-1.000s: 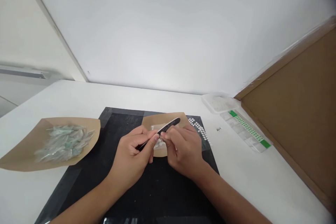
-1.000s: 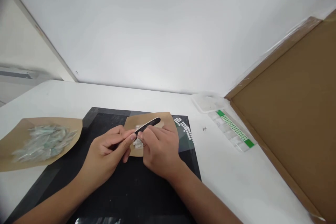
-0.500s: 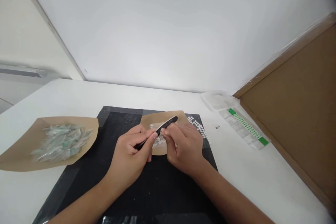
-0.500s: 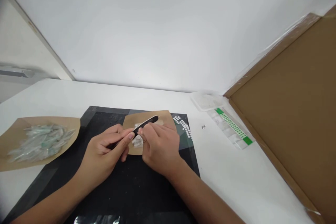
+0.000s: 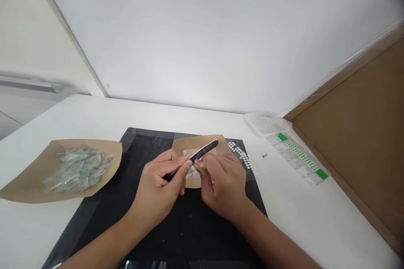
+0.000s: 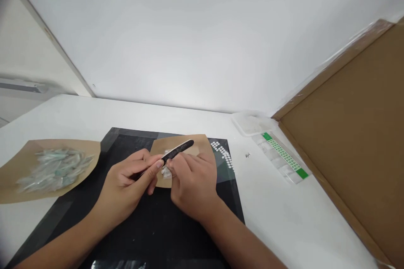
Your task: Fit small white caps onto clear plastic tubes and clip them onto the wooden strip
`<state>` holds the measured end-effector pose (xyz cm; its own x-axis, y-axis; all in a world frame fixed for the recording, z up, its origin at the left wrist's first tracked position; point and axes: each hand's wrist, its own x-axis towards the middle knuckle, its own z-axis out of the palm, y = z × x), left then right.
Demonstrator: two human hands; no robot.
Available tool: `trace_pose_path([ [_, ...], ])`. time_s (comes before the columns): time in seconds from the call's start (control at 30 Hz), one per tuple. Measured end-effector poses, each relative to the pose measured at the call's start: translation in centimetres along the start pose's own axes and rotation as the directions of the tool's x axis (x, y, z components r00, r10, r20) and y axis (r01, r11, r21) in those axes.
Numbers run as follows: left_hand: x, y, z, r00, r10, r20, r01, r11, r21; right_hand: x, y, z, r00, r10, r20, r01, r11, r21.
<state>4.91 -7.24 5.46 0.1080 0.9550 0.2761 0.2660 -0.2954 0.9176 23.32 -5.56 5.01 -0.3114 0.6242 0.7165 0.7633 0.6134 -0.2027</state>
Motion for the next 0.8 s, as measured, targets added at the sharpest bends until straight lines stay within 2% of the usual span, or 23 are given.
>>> trace_pose_path([
  [0.1,0.1,-0.12,0.0,1.0,-0.002,-0.009,0.002,1.0,0.002,0.01,0.22,0.27,0.997,0.032,-0.076,-0.034,0.999,-0.037],
  [0.2,0.1,-0.07,0.07,1.0,-0.004,-0.006,0.004,1.0,0.003,-0.02,0.59,0.41,1.0,0.018,-0.013,-0.018,1.0,-0.007],
  [0.33,0.02,0.07,0.07,1.0,-0.001,-0.01,0.001,1.0,0.012,-0.03,0.94,0.39,0.996,0.044,-0.076,-0.046,0.998,-0.032],
  [0.47,-0.02,-0.06,0.07,1.0,-0.013,0.005,0.013,1.0,-0.001,-0.02,0.98,0.4,0.998,0.05,-0.027,-0.05,0.999,0.008],
  [0.57,-0.06,-0.21,0.15,1.0,-0.021,0.0,0.021,1.0,-0.005,0.06,0.7,0.39,0.994,0.093,-0.063,-0.094,0.995,-0.014],
  [0.67,-0.13,-0.23,0.27,1.0,-0.019,0.0,0.019,1.0,0.004,0.19,0.36,0.3,0.997,0.075,0.01,-0.075,0.996,0.037],
  [0.8,-0.21,-0.1,0.4,1.0,-0.014,0.004,0.014,1.0,0.001,0.27,0.36,0.09,0.995,0.088,-0.039,-0.088,0.996,0.018],
])
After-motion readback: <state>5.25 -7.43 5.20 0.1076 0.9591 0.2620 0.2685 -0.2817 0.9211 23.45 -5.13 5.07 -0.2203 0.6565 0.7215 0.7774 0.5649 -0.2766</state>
